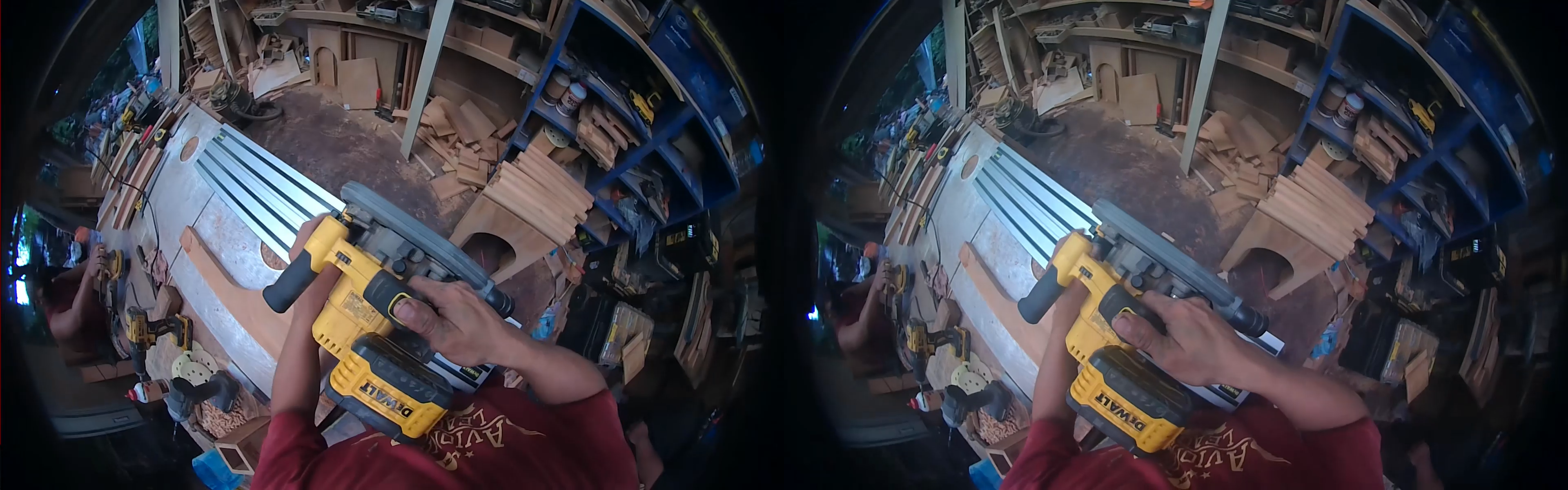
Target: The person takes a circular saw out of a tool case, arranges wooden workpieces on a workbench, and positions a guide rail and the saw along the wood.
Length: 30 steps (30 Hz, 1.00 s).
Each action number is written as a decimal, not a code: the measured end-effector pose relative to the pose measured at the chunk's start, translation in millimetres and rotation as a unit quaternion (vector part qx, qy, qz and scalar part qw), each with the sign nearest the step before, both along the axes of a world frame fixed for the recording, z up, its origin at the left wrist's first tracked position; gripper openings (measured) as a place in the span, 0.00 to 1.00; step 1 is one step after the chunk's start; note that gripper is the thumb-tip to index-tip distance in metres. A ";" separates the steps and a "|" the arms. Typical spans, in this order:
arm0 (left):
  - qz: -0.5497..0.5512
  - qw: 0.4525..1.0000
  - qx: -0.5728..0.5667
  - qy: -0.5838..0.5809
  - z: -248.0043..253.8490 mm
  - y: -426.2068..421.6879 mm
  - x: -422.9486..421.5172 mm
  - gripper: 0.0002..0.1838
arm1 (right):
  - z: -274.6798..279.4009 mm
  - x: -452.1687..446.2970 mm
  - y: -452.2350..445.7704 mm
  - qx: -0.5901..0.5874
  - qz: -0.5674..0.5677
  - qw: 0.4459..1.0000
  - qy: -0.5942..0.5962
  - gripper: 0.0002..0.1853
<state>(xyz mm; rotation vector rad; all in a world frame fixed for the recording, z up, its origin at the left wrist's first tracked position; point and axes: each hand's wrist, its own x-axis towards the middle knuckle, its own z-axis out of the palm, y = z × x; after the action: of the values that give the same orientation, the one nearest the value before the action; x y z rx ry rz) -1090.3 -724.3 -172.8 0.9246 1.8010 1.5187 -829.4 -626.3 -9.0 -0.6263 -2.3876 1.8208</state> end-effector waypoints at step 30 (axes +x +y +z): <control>-0.032 0.791 -0.490 0.365 25.4 -47.9 -120.1 0.65 | -4.8 24.4 -21.9 -0.075 -0.078 0.993 -0.050 0.43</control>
<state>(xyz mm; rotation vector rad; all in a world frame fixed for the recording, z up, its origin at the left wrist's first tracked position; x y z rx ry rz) -1210.4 -772.2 -147.4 1.0154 2.5891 -0.0481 -805.0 -648.1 -13.8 -0.9126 -2.2024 1.9553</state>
